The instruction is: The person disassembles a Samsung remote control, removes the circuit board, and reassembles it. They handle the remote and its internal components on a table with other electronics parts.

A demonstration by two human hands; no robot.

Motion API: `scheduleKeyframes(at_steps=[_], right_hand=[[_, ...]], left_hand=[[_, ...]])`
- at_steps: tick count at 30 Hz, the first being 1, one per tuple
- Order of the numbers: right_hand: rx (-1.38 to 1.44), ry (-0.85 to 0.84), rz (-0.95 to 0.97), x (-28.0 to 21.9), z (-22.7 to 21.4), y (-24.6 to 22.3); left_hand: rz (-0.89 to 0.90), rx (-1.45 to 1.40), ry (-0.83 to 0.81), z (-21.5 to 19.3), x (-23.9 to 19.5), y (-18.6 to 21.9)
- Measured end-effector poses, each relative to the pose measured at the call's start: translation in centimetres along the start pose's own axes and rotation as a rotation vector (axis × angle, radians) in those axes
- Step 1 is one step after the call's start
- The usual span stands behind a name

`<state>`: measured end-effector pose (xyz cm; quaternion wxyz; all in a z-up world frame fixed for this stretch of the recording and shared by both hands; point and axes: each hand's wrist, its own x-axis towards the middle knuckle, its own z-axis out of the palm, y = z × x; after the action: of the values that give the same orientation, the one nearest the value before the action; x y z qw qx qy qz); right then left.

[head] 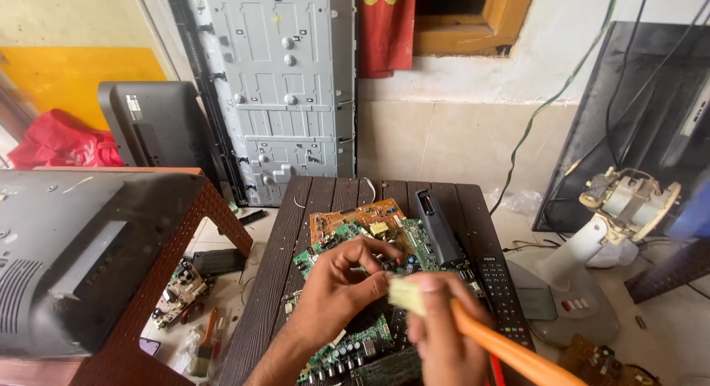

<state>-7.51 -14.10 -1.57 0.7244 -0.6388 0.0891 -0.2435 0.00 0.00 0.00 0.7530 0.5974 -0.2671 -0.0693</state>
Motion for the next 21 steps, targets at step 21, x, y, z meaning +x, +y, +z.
scheduleKeyframes(at_steps=[21], right_hand=[[-0.386,-0.206,0.034,0.2,-1.2,-0.5]], left_hand=[[-0.066,-0.206,-0.040,-0.4,-0.5,0.2]])
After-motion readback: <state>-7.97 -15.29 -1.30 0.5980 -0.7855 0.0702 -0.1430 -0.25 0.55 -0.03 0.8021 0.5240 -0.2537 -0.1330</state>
